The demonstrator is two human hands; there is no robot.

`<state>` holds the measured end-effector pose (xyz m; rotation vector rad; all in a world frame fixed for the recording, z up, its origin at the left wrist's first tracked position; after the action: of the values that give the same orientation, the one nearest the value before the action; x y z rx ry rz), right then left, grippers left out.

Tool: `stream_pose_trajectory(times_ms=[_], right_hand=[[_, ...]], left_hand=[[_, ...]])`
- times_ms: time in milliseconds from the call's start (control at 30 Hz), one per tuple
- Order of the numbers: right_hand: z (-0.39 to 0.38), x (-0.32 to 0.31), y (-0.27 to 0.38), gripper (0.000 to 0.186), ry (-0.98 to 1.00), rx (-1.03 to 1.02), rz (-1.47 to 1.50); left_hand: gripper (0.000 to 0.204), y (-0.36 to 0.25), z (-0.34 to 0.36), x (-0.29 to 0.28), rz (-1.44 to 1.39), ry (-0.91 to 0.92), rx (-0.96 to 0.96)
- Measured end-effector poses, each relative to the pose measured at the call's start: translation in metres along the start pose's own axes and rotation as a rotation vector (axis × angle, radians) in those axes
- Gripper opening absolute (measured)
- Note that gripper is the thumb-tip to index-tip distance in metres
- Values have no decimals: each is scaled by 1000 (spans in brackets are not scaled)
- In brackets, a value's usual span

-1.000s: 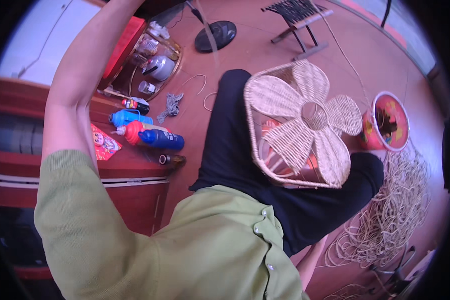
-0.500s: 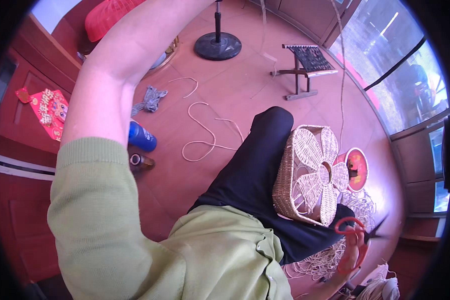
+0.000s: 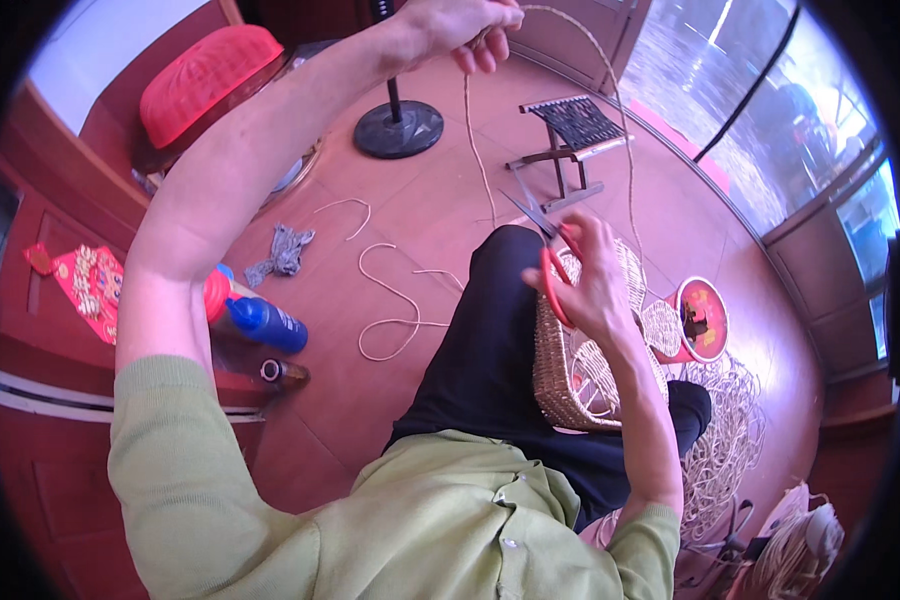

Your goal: Weaving a decorative wicker flower by hand.

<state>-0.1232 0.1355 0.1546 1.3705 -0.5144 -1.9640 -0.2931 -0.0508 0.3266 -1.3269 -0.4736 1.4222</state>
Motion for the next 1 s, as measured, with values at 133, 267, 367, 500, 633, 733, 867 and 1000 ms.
stream_pose_trajectory(times_ms=[133, 267, 367, 500, 633, 733, 867, 1000], right_hand=[[31, 12, -10, 85, -91, -73, -93], [46, 17, 3, 82, -97, -110, -159], [46, 11, 25, 71, -141, -202, -170], [43, 20, 27, 49, -136, -310, -108], [-13, 16, 21, 38, -42, -258, 93], [-100, -64, -1, 39, -232, -144, -36], [-267, -182, -133, 44, -603, 422, -415], [-466, -194, -271, 32, -502, 883, -619]], left_hand=[[22, -8, -14, 40, 29, 115, -56], [24, -1, -31, 59, 190, 160, 7], [20, 3, -36, 70, 130, 147, -11], [20, -1, -41, 88, 48, 302, -64], [23, -10, -54, 76, 125, 199, 39], [17, -21, -88, 72, 254, -31, 354], [17, -54, -197, 163, 227, 194, 719], [24, -36, -285, 276, 184, 502, 872]])
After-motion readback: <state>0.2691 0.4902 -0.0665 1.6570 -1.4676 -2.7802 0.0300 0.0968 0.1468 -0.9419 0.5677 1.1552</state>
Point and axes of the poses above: each hand's wrist, its own z-axis towards the middle knuckle, its own x-axis out of the palm, y = z × x, the point moved 8 cm from there along z, towards the middle knuckle, and after that the axes turned 4 degrees about -y, right-handed, at the moved point
